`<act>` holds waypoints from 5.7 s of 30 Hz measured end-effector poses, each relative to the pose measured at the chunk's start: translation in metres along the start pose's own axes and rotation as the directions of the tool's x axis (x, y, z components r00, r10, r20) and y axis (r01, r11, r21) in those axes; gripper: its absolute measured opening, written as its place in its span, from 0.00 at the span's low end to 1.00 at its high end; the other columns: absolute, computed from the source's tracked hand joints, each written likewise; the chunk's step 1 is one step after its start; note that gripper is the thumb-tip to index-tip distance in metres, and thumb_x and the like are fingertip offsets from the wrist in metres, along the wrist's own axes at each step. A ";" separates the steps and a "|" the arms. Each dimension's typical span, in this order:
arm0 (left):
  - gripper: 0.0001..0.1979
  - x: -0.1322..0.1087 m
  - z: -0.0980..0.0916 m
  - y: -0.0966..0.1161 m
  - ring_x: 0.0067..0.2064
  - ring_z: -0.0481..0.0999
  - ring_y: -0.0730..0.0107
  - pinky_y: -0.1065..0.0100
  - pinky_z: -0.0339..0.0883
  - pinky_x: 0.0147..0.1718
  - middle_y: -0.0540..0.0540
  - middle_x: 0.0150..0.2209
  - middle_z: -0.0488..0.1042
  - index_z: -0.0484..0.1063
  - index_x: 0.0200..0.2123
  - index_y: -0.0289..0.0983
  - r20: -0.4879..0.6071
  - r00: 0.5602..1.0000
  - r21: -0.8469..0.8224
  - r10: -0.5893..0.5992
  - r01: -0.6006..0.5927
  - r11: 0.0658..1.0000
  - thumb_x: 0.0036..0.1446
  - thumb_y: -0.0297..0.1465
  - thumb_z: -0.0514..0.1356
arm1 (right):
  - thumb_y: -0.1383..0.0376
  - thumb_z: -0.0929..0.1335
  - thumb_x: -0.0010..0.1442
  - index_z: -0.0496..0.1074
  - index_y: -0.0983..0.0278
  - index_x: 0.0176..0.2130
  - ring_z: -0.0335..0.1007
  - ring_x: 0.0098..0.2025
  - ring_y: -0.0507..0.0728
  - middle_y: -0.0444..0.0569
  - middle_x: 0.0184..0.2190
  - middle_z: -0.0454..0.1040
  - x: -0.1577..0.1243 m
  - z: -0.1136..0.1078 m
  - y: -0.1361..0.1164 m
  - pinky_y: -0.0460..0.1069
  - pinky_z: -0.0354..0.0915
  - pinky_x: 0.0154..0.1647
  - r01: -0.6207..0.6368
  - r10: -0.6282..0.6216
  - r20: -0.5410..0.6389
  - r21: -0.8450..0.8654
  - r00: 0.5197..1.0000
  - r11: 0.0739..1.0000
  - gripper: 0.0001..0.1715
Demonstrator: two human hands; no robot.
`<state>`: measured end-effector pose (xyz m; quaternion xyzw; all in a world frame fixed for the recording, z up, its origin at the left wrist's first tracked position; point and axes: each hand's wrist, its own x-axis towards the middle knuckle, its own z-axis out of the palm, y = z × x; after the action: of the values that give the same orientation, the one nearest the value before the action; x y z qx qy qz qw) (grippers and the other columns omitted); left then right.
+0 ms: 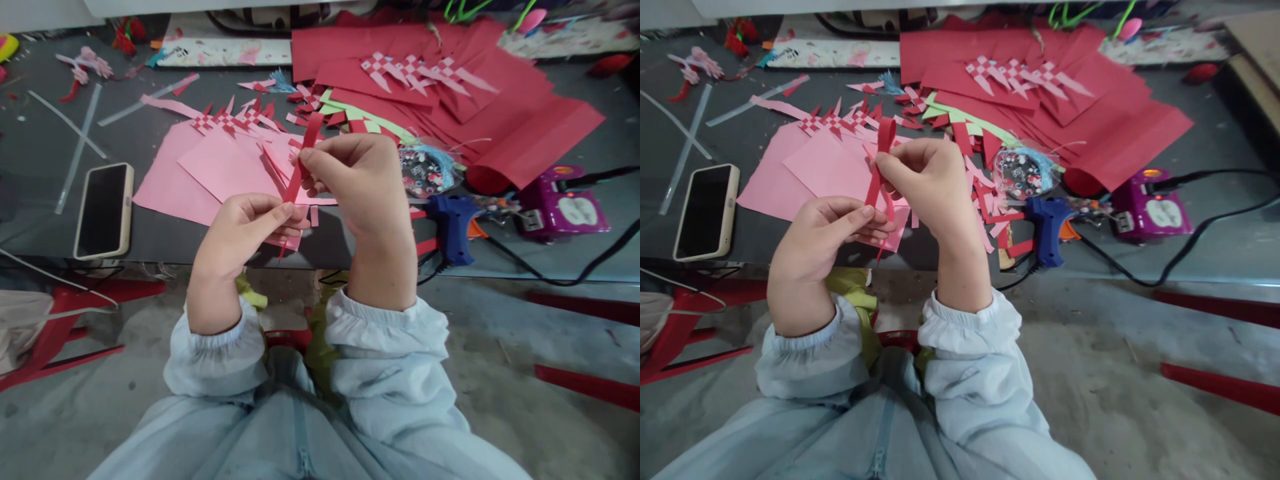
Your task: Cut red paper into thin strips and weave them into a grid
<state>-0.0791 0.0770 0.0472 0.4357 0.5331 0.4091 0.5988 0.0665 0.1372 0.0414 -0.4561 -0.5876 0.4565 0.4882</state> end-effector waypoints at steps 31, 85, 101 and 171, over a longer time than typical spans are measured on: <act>0.20 0.000 0.000 0.001 0.40 0.83 0.61 0.65 0.77 0.42 0.41 0.35 0.82 0.78 0.34 0.34 -0.046 0.998 0.065 0.040 -0.037 0.997 0.51 0.46 0.69 | 0.68 0.75 0.53 0.69 0.64 0.19 0.60 0.19 0.46 0.40 0.16 0.66 -0.004 -0.007 -0.004 0.45 0.57 0.20 -0.065 0.073 0.164 -0.055 0.984 0.996 0.16; 0.05 0.015 -0.011 -0.014 0.21 0.70 0.79 0.74 0.68 0.22 0.54 0.21 0.74 0.77 0.27 0.39 -0.514 0.655 0.127 0.554 -0.580 0.804 0.51 0.29 0.70 | 0.34 0.68 0.50 0.80 0.61 0.36 0.76 0.42 0.56 0.49 0.36 0.79 -0.005 -0.005 -0.001 0.51 0.72 0.40 -0.050 -0.034 0.391 0.202 0.920 0.978 0.36; 0.02 0.009 -0.022 -0.016 0.24 0.68 0.77 0.71 0.61 0.21 0.52 0.24 0.74 0.79 0.28 0.41 -0.299 0.775 0.255 0.556 -0.497 0.829 0.50 0.30 0.70 | 0.54 0.79 0.46 0.80 0.66 0.28 0.65 0.26 0.49 0.45 0.23 0.75 -0.005 0.001 0.002 0.46 0.62 0.27 -0.127 0.037 0.442 0.175 0.896 0.976 0.18; 0.11 0.011 -0.026 -0.008 0.16 0.57 0.79 0.70 0.48 0.19 0.57 0.14 0.61 0.71 0.20 0.39 -0.657 0.519 0.319 0.547 -0.465 0.826 0.54 0.26 0.63 | 0.57 0.75 0.51 0.75 0.66 0.27 0.64 0.28 0.51 0.46 0.24 0.74 -0.006 -0.013 0.002 0.48 0.60 0.30 -0.173 0.182 0.540 -0.069 0.822 0.983 0.15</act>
<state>-0.1042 0.0872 0.0356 0.4032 0.5947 0.6747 0.1688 0.0796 0.1329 0.0403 -0.3646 -0.6606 0.6056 0.2530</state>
